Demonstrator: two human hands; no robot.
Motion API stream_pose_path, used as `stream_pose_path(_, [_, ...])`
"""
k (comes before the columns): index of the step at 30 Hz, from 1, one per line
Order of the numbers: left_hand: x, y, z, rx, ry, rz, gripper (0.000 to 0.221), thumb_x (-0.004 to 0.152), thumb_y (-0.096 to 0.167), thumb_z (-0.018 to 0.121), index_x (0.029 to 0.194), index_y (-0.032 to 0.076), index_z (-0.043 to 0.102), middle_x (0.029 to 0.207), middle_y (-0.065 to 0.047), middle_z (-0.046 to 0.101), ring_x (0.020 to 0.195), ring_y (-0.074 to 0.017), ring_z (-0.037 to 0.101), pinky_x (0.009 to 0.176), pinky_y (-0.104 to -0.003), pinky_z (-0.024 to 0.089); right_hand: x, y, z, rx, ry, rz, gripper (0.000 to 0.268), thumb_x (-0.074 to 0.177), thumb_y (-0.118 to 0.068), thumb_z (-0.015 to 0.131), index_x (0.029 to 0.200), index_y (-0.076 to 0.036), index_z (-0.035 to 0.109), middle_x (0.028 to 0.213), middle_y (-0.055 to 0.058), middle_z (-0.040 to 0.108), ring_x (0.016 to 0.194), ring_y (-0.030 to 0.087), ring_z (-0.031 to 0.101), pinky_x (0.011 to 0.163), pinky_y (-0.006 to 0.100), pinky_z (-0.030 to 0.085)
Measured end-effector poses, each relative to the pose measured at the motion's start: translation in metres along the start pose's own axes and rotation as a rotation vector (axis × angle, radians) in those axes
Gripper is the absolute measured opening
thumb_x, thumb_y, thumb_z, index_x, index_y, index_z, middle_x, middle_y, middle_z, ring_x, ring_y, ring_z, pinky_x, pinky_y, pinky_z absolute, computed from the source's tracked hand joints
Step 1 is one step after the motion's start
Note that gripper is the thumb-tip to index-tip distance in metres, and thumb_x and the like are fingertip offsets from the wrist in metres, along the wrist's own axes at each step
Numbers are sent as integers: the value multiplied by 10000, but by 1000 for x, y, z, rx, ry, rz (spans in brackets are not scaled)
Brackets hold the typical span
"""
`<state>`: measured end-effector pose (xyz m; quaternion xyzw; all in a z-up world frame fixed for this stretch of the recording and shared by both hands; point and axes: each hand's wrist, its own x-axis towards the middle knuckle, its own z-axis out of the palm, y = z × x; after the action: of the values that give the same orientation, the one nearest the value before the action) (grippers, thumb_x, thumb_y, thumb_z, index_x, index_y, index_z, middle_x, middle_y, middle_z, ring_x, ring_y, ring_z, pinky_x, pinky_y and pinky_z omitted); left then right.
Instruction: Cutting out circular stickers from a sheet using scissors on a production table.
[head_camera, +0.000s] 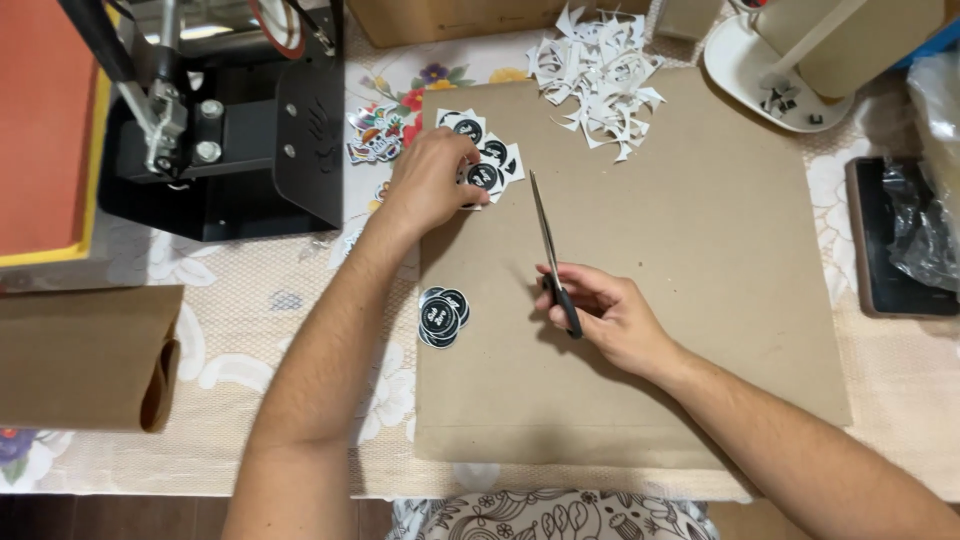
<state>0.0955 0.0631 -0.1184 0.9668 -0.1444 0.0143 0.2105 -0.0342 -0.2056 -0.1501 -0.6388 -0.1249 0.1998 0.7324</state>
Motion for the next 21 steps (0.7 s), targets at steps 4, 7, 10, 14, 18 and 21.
stream_pose_path(4, [11,-8,14,-14,-52,-22,477,683,264,935,1070,69,735,969,-122,653,1020,-393,623,845,-547,497,2,1,-5,-129,43,-149,446,784,-112,853,1200,-28,716,997,170,704,846,194,671,727,342,609])
stream_pose_path(7, [14,-7,19,53,19,60,436,729,311,898,1048,86,702,1012,-179,651,957,-400,593,748,-495,461,-3,6,-8,-144,-39,-230,468,857,-122,802,1300,-90,658,1136,52,519,871,119,572,773,214,531])
stream_pose_path(10, [9,9,2,40,-59,-97,436,722,287,930,1053,102,715,1011,-128,630,1010,-369,558,759,-490,449,-1,0,-5,-24,-66,-237,449,886,-91,767,1312,-68,628,1171,87,487,1075,182,596,970,242,576])
stream_pose_path(14, [8,12,-6,-6,-79,-177,493,681,198,952,1081,87,686,985,-95,674,886,-269,615,683,-436,475,1,-14,-1,20,-103,-168,429,911,-148,719,1300,-12,603,1319,122,534,1146,234,648,1008,340,609])
stream_pose_path(18, [10,1,-6,-101,-67,-189,472,672,147,961,1084,93,736,834,-37,611,746,-206,545,611,-383,431,2,-13,-1,106,-114,-95,399,909,-94,710,1279,10,605,1367,128,595,1232,266,642,1013,365,623])
stream_pose_path(21, [10,-13,-3,-185,-20,-193,361,711,159,971,976,86,738,846,-19,625,755,-180,522,618,-361,428,0,-12,-1,130,-112,-33,489,867,-108,749,1316,0,588,1316,146,658,1137,202,677,979,369,632])
